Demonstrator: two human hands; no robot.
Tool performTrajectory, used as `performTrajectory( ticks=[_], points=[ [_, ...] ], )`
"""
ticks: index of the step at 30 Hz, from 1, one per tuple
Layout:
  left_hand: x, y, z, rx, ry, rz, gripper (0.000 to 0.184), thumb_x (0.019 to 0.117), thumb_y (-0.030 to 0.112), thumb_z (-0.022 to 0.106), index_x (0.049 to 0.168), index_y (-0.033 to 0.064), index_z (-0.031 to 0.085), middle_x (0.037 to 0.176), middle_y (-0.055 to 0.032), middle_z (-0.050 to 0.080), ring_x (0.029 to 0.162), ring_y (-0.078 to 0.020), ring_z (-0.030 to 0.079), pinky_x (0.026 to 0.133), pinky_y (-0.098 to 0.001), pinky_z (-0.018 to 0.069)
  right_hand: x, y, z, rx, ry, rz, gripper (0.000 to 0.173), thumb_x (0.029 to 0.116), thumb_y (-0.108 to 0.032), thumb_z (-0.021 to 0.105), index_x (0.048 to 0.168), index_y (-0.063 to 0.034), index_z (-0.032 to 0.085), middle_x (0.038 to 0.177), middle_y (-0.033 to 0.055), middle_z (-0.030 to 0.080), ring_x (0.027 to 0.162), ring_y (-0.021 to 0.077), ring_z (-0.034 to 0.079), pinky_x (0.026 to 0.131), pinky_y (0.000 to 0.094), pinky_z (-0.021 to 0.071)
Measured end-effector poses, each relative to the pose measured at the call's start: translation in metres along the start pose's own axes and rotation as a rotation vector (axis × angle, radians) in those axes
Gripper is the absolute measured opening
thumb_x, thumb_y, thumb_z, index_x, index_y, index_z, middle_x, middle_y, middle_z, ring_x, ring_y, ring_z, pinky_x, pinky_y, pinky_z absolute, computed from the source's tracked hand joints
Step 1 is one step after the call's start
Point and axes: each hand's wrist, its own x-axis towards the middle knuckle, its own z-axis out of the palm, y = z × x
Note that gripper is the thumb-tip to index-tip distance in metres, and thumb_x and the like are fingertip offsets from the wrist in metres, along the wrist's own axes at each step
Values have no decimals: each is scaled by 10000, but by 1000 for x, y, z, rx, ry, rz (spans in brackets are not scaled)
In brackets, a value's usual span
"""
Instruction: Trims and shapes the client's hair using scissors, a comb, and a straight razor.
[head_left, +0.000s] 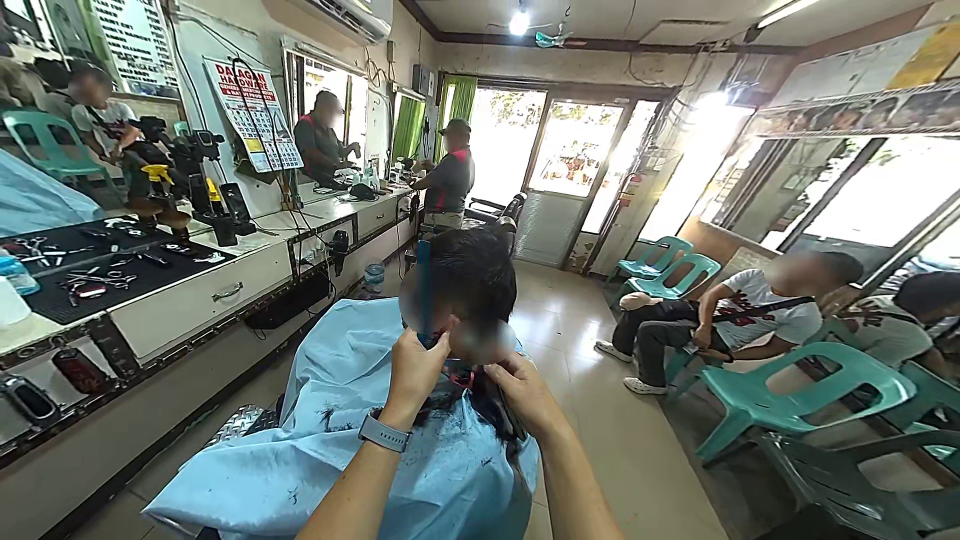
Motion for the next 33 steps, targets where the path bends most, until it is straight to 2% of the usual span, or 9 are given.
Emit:
performTrajectory(
  ticks=[6,10,13,16,20,24,26,29,33],
  points=[
    [-19,-4,-12,-59,-42,94,266,936,213,757,1134,50,685,940,-46,743,719,-146,720,570,-308,615,-56,-14,8,-170,103,-103,264,1032,-210,535,1201,-77,689,830,19,680,672,111,628,604,275,550],
    [-59,5,-17,-222,-140,289,320,997,191,676,1252,-2,669,1252,-86,715,740,-127,721,515,-258,591,-81,-17,26,-160,198,-194,242,1033,-153,542,1194,-51,691,897,18,723,711,101,684,638,265,606],
    [-75,8,-12,-348,-204,279,430,938,135,750,1314,-34,626,1121,-116,730,669,-121,665,490,-228,542,-89,-15,43,-179,249,-275,258,1044,-154,560,1230,-58,711,927,18,730,693,77,681,620,249,617],
    [-80,13,-14,-349,-174,213,332,918,89,750,1222,-16,669,1000,-101,720,590,-100,602,467,-212,497,-97,-14,45,-284,306,-304,251,1037,-199,571,1189,-86,735,984,-4,736,766,44,676,688,225,602],
    [-80,14,-18,-400,-217,174,82,939,99,712,943,16,707,1169,-109,701,590,-42,581,464,-173,475,-116,-10,39,-470,323,-333,253,1044,-308,567,1058,-142,757,884,-63,715,814,33,645,762,225,550],
    [-78,19,-14,-364,-242,214,157,990,145,656,874,40,659,1138,-89,715,616,-34,611,464,-173,485,-151,-7,11,-482,304,-272,236,1044,-261,571,1084,-125,759,883,-44,733,797,37,676,746,246,589],
    [-78,22,-15,-201,-449,289,103,996,147,642,1015,53,679,1130,-43,717,745,-46,656,579,-209,546,-169,0,-16,-329,456,-185,231,1052,-187,539,1152,-59,704,914,-4,748,676,39,661,591,231,575],
    [-75,37,-11,152,-910,495,432,993,40,606,1422,87,611,1415,-68,618,1291,-141,594,1089,-340,515,-181,2,-58,-153,831,-68,300,1074,-147,449,1334,-25,536,1100,29,732,614,51,606,509,225,511],
    [-28,94,-7,444,-661,743,367,950,242,737,1287,103,705,1208,-50,722,1071,-126,693,932,-350,588,-162,-4,-85,-213,1033,-100,387,1071,-193,436,1397,12,472,1196,63,649,819,62,647,701,237,561]
  ],
)
